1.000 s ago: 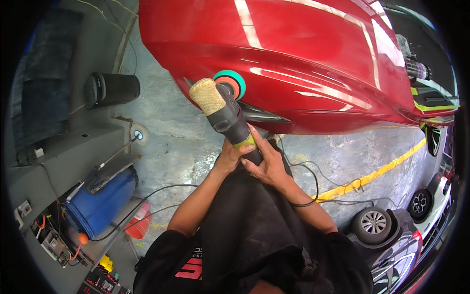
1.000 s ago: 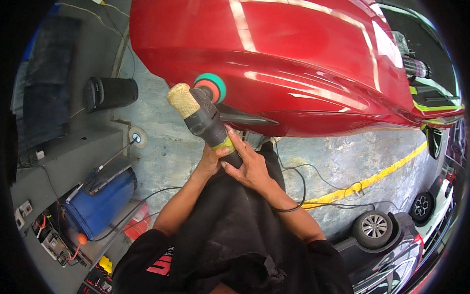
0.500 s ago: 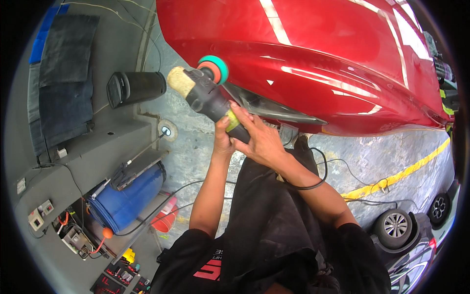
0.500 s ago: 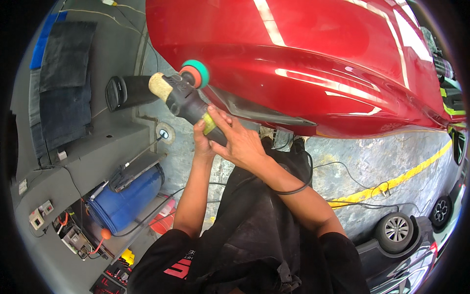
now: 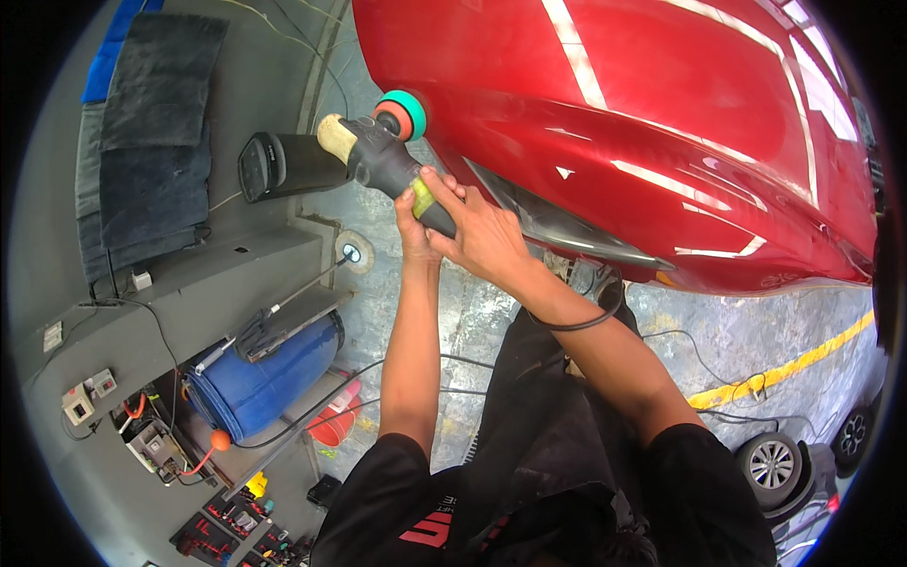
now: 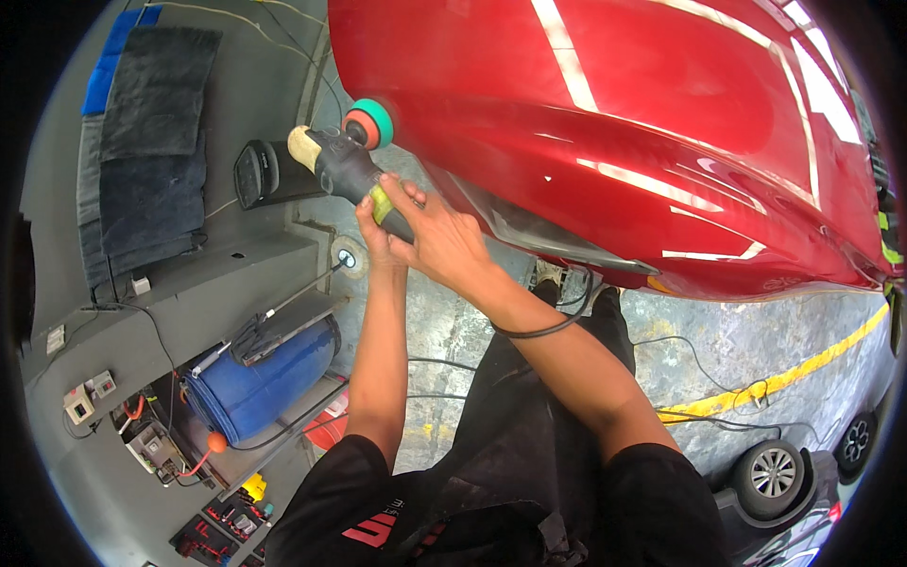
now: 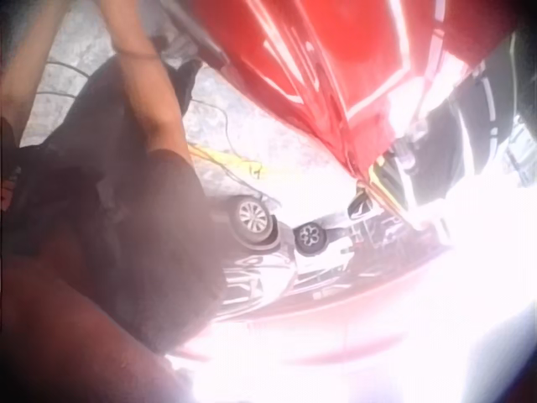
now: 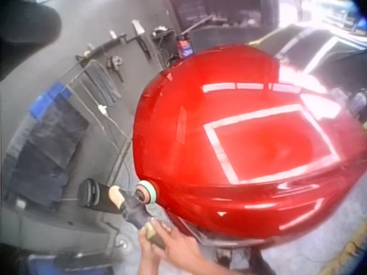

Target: The person uses a rotary polisher with a foam pad to buff the hood of a red car. They move the tool in overlapping passes across the hood surface, maintaining steady pressure and coverage throughout the clip.

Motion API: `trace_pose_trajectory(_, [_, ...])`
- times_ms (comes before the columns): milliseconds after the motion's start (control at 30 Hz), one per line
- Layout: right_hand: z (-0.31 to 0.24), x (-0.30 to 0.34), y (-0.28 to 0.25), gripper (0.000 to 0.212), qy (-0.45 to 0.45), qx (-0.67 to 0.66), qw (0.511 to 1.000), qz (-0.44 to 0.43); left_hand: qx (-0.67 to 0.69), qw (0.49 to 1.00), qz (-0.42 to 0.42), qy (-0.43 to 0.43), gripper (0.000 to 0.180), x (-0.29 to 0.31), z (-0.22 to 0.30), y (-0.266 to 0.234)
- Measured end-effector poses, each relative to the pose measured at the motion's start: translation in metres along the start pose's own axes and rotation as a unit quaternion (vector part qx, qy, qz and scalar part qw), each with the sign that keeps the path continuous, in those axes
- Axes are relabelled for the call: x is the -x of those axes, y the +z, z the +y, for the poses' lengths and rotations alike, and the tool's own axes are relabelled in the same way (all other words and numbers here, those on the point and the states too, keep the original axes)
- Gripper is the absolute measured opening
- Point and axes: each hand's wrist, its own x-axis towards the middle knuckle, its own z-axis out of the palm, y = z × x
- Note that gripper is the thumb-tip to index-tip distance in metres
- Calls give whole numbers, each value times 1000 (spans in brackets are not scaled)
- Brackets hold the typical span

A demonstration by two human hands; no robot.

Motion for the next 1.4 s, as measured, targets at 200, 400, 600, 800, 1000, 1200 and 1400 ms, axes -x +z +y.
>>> trace_pose_trajectory(200, [-8, -26, -4, 84, -34, 16, 997, 63, 52, 998, -15, -18, 51, -29, 19, 9])
trace_pose_trajectory(400, [0, 11, -28, 92, 7, -26, 999, 36, -31, 998, -57, -16, 52, -7, -4, 33])
trace_pose_trajectory(600, [3, -5, -31, 98, 1, -1, 1000, 29, -28, 998, -46, -12, 56, -21, 7, 26])
trace_pose_trajectory(800, [27, 54, -43, 98, -7, -32, 996, 87, -72, 995, -14, -71, 50, 22, -32, 66])
trace_pose_trajectory(1000, [30, 59, -29, 100, -13, -21, 995, 97, -29, 997, -36, -64, 59, 25, -33, 59])
trace_pose_trajectory(1200, [11, -1, -12, 93, -21, -18, 998, 54, 1, 1000, -27, -16, 54, -12, -3, 19])
trace_pose_trajectory(1400, [-9, -42, 2, 92, -14, 17, 1000, 1, 32, 999, 6, -2, 51, -33, 24, -6])
